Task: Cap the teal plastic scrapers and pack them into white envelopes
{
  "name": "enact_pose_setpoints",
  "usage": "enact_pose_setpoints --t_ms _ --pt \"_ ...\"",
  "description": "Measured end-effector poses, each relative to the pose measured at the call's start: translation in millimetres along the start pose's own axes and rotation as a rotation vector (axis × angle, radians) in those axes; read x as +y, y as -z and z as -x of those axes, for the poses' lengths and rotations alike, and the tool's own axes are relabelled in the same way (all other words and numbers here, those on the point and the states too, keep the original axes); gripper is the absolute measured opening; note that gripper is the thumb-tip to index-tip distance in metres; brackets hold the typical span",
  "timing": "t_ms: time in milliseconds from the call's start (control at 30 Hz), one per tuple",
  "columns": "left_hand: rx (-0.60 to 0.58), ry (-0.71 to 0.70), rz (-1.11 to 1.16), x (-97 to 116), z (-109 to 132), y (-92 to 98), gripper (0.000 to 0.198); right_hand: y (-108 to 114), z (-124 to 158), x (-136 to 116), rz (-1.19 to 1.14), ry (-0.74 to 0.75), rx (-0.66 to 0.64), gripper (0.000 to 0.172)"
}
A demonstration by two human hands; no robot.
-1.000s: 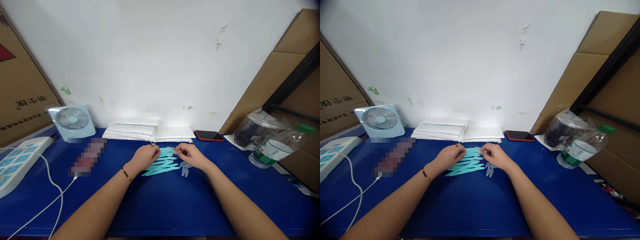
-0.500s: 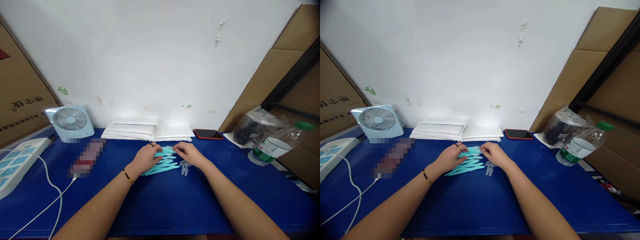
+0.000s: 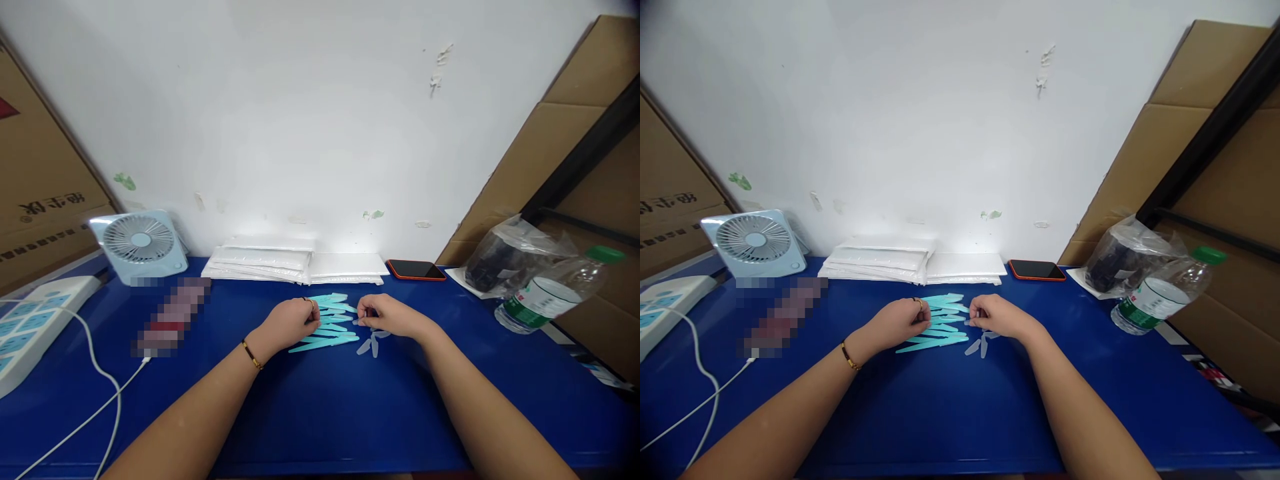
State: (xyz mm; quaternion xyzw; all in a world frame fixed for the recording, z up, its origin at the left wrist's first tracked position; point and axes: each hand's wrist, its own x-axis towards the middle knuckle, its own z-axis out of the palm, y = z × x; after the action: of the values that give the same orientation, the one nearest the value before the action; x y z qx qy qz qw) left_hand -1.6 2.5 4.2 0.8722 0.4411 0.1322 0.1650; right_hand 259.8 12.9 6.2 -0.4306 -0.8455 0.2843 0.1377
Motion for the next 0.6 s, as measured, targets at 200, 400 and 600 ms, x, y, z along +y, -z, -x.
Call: enact_pose_setpoints --t_ms 200,400,600 --pt "0.020 0.072 0.323 -4.9 -1.1 1.7 0.023 -2.6 -4.5 -1.3 -0.059 0.019 0.248 0.011" --pt "0.033 0.177 0.512 -11.0 -6.0 1.0 0.031 -9.3 -9.1 -5.4 0.034 0.299 0.563 0.010" --pt "0.056 0.189 0.500 -9.4 -6.0 4.9 0.032 -17.1 -12.2 -8.8 0.033 0.408 0.608 0.010"
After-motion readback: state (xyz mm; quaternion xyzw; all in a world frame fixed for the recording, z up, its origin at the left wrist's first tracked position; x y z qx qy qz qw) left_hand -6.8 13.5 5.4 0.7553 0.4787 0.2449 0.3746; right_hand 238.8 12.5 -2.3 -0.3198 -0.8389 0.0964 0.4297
